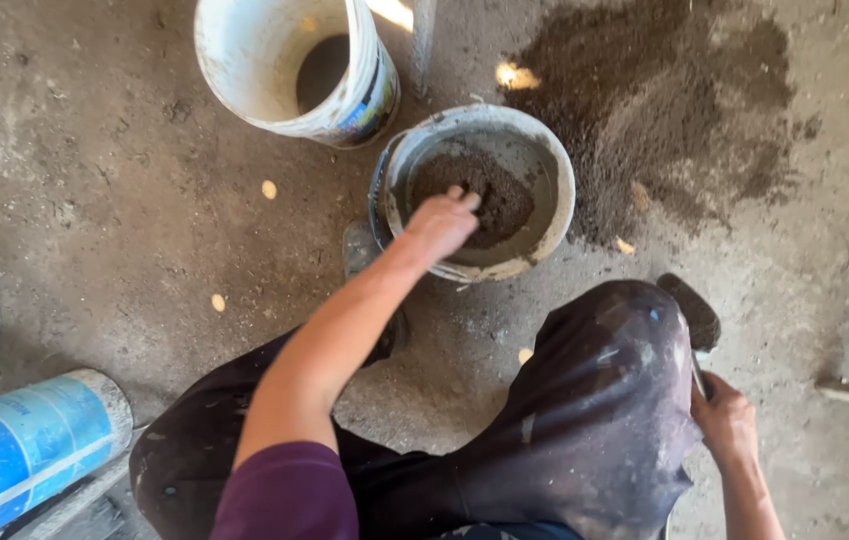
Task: Mixing dry cement or mortar with water in a bucket using a hand trowel
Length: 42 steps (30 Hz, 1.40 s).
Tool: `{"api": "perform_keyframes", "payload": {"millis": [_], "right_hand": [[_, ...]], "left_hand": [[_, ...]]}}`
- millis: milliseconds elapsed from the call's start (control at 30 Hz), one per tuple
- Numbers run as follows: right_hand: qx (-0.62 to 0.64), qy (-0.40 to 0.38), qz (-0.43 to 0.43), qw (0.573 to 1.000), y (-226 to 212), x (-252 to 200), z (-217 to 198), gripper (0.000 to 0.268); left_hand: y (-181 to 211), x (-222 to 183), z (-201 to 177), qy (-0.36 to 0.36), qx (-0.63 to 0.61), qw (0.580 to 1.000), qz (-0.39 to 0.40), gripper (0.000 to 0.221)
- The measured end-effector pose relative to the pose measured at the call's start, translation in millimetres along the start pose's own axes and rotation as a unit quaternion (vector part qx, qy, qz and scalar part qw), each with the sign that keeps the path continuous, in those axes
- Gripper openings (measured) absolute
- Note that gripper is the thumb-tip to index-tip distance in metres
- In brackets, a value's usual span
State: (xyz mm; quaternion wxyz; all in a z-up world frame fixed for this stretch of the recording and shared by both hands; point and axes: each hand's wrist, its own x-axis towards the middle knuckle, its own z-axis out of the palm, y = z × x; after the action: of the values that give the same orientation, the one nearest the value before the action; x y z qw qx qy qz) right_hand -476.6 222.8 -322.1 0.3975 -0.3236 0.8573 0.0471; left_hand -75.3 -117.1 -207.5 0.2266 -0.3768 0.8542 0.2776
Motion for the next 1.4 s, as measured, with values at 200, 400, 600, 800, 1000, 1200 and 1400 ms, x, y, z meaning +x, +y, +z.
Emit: {"api": "perform_keyframes", "payload": {"millis": [200, 400, 600, 800, 1000, 1200, 1400], "right_hand": [[-0.023, 0.002, -0.018, 1.000, 0.8, 2.2, 0.5, 0.045], [-0.034, -0.025, 0.020, 0.999, -25.3, -13.0, -18.4, 0.044], [-0.041, -0.015, 0.004, 0.999, -15.7, -5.8, -16.9, 0.045], [-0.017, 0.001, -0.004, 1.000, -5.6, -15.7, -16.9, 0.043], [-0.048, -0.018, 0.011, 0.999, -9.6, -14.5, -23.0, 0.043], [-0.078, -0.042, 0.022, 0.996, 0.8, -10.4, -34.7, 0.041], [-0.093, -0.040, 0.028, 0.994, 19.0, -9.2, -52.2, 0.038]], "left_hand": [[-65.3, 7.7, 2.2, 0.108, -0.225, 0.959, -0.132, 0.026], [-33.6, -2.6, 2.4, 0.026, -0.231, 0.954, -0.188, 0.022], [-13.2, 39.2, 49.1, 0.029, -0.206, 0.959, -0.192, 0.050], [-22.9, 22.2, -3.9, 0.212, -0.246, 0.937, -0.132, 0.022], [-20.6, 22.1, 17.6, 0.094, -0.167, 0.967, -0.171, 0.023], [-24.9, 74.0, 107.5, 0.042, 0.012, 0.984, -0.174, 0.019], [-6.8, 28.1, 24.4, 0.030, -0.165, 0.951, -0.260, 0.013]]}}
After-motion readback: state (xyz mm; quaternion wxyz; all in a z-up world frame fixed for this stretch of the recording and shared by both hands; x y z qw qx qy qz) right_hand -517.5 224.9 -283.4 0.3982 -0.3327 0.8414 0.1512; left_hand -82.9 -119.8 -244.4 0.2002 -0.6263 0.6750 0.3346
